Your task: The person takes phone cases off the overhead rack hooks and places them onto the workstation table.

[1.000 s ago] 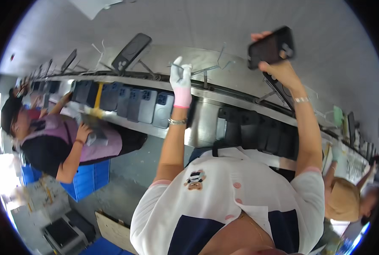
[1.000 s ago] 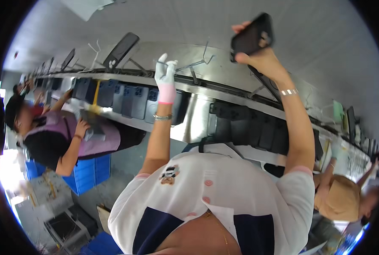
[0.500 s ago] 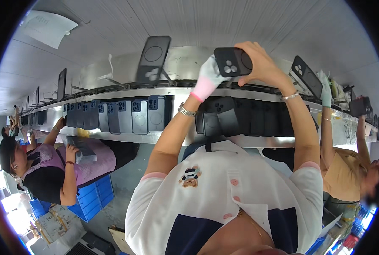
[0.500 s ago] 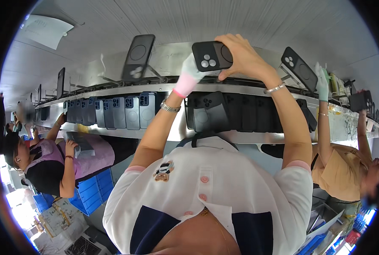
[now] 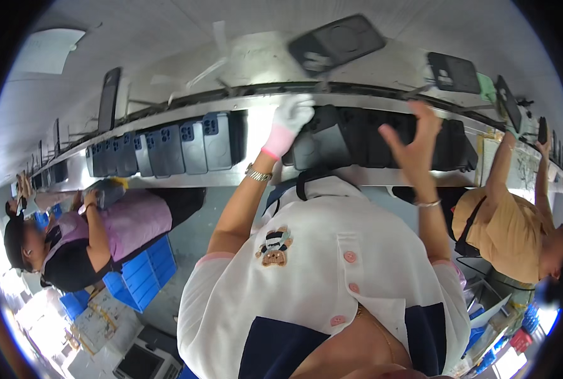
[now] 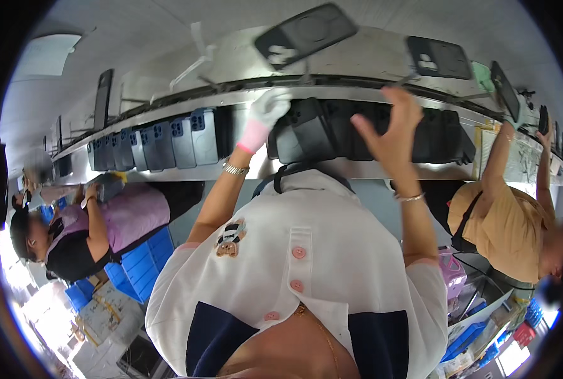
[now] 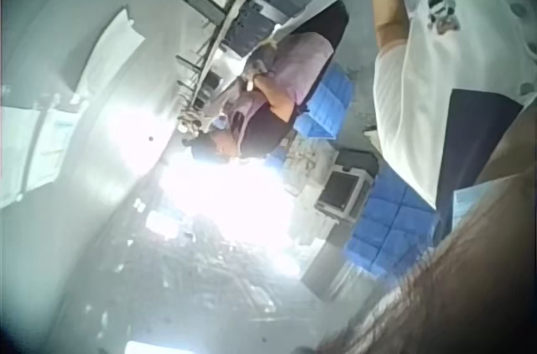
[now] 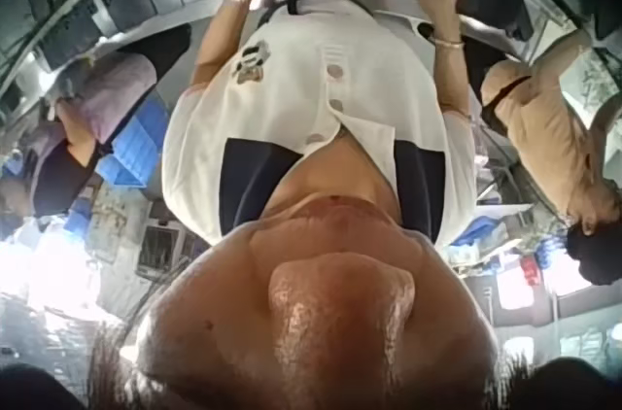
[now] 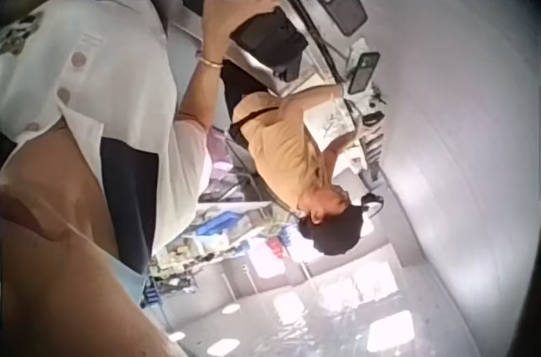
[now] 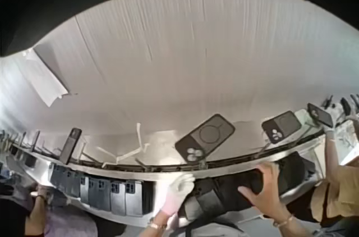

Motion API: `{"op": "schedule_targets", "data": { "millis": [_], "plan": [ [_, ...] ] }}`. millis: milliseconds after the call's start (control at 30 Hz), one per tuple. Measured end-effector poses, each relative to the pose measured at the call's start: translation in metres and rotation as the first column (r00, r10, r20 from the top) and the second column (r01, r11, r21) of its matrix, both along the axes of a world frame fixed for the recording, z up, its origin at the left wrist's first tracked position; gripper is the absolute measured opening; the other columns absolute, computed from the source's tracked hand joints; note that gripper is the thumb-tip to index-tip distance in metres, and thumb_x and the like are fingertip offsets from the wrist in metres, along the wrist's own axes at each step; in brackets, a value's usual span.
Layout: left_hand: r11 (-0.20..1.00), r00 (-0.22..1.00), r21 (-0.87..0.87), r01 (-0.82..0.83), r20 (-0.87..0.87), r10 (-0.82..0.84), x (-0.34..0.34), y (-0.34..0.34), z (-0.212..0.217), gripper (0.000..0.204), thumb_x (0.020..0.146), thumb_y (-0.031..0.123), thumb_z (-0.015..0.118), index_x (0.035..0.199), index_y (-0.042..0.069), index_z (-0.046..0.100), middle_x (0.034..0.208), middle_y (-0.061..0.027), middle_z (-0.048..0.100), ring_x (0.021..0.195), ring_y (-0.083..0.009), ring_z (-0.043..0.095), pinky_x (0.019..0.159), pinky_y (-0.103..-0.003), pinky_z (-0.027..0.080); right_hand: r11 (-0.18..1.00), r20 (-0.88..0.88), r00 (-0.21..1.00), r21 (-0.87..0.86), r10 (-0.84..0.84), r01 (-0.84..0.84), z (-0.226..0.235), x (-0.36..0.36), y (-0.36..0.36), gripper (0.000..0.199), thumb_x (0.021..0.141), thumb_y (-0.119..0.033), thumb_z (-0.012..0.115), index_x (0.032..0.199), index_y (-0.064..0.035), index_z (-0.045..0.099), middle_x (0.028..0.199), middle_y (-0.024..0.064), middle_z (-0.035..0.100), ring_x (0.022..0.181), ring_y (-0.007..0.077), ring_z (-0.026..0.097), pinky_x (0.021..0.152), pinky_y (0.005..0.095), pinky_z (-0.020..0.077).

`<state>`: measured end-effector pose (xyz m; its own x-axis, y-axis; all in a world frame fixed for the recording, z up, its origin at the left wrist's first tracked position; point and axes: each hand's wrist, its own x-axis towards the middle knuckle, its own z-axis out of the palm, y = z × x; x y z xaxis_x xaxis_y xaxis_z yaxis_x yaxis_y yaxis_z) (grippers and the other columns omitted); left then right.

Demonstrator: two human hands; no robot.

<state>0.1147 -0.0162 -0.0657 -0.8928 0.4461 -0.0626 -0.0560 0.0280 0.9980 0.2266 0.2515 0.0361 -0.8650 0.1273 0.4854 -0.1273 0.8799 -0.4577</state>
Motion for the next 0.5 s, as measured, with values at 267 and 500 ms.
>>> {"op": "schedule_targets", "data": {
  "millis": [267, 500],
  "plan": [
    [0.888, 0.876, -0.022, -0.460, 0.155, 0.457, 0.028, -0.118, -0.011, 0.030, 0.093, 0.005, 0.057, 0.122, -0.005, 0.057, 0.109, -0.0099, 0.067, 0.101, -0.0134, 0.062, 0.091, -0.025, 0.047, 0.997, 0.440, 0.895, 0.020, -0.078, 0.077, -0.117, -0.010, -0.117, 0.103, 0.059, -0.035, 0.086, 0.141, -0.0005, 0.032, 0.131, 0.0208, 0.043, 0.113, 0.0385, 0.048, 0.096, 0.0476, 0.0386],
    [0.754, 0.760, 0.112, -0.648, 0.162, 0.629, 0.008, -0.187, 0.003, 0.032, 0.092, 0.002, 0.060, 0.123, -0.005, 0.057, 0.110, -0.0091, 0.067, 0.103, -0.0145, 0.062, 0.094, -0.026, 0.048, 0.978, 0.509, 0.853, 0.207, -0.117, 0.011, -0.100, -0.011, -0.093, 0.093, 0.057, -0.011, 0.082, 0.140, -0.0066, 0.039, 0.128, 0.0180, 0.046, 0.117, 0.0385, 0.044, 0.097, 0.0474, 0.0376]
  ]
}}
